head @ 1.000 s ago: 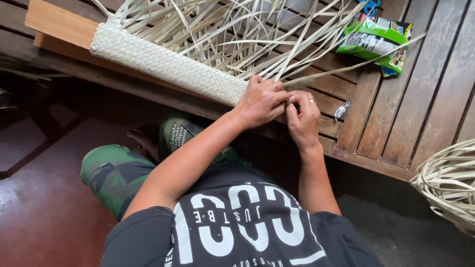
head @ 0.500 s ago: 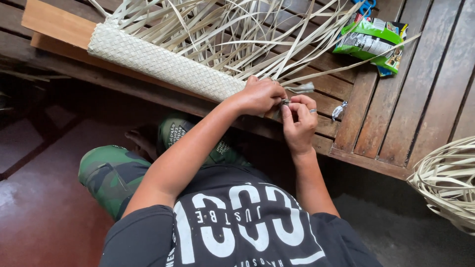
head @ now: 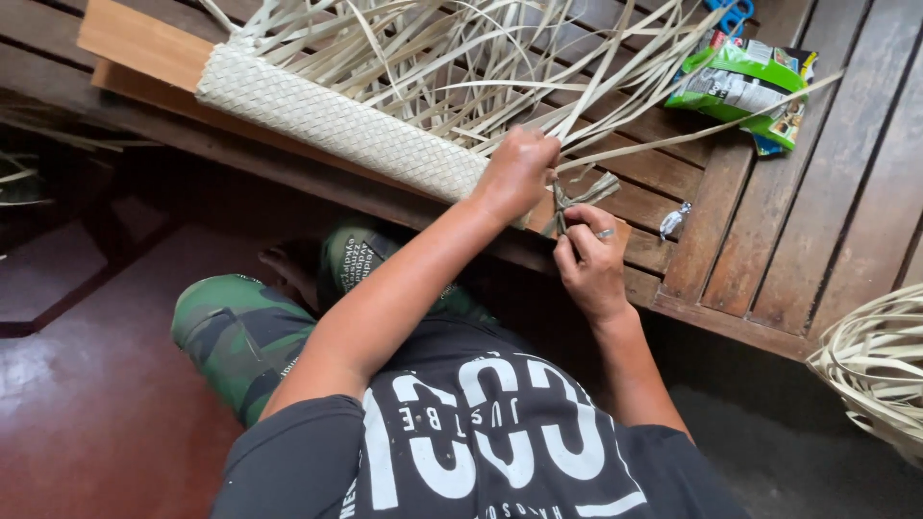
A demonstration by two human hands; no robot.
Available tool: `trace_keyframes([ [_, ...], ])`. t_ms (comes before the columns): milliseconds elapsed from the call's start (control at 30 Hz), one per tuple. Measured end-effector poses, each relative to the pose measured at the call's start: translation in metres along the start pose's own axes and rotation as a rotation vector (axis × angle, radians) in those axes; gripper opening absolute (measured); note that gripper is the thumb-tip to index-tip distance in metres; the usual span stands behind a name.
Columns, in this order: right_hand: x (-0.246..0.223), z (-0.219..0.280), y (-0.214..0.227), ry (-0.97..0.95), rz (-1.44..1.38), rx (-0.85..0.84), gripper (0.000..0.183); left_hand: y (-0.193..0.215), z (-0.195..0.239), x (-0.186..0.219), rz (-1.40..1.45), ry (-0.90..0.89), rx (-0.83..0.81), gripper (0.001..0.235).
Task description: The person weaves dried palm strips into a mat using a wooden frame. They interlace the strips by hand, roll the mat onto the frame, and tie the ends with a strip to secure the work.
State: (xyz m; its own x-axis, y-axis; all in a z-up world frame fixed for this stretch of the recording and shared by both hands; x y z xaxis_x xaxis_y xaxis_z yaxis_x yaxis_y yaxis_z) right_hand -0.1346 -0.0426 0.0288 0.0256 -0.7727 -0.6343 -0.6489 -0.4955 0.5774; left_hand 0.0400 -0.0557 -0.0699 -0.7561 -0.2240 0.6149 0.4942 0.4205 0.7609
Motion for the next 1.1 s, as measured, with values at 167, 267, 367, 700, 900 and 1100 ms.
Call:
trace_keyframes([
  [167,-0.001,0.002,0.003,-0.026,0.018,0.012,0.013,0.088,0.030,0.031,0.152,-0.364,0.447,0.040],
  [267,-0.029,-0.020,0.013,-0.042,0.044,0.079,0.025,0.087,0.026,0.014,0.420,-0.275,0.445,0.048],
  [367,-0.039,-0.032,-0.012,0.103,0.076,0.144,0.020,0.083,0.021,-0.003,0.598,-0.134,0.455,0.052],
  [700,-0.018,-0.050,-0.081,0.239,0.174,-0.144,0.034,0.201,0.069,-0.057,0.513,-0.062,0.807,0.036],
  [900,-0.022,-0.051,-0.080,0.227,0.264,-0.174,0.032,0.309,0.160,-0.199,-0.081,0.497,1.254,0.038],
  [1100,-0.019,-0.050,-0.079,0.234,0.255,-0.190,0.032,0.349,0.175,-0.358,0.038,0.958,0.960,0.051],
])
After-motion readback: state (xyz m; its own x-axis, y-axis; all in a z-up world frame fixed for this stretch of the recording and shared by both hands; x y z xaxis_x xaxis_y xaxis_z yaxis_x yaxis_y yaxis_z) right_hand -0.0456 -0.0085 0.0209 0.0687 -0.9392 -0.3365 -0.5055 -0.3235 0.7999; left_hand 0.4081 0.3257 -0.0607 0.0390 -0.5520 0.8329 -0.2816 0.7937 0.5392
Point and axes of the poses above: each hand's wrist, its own z-axis away from the middle knuckle, its own y-axis out of the back of the hand, x = y × z, the point moved 6 cm from there along -z, towards the middle knuckle, and after that the axes turned 12 degrees about -z, right-handed, at the moved point
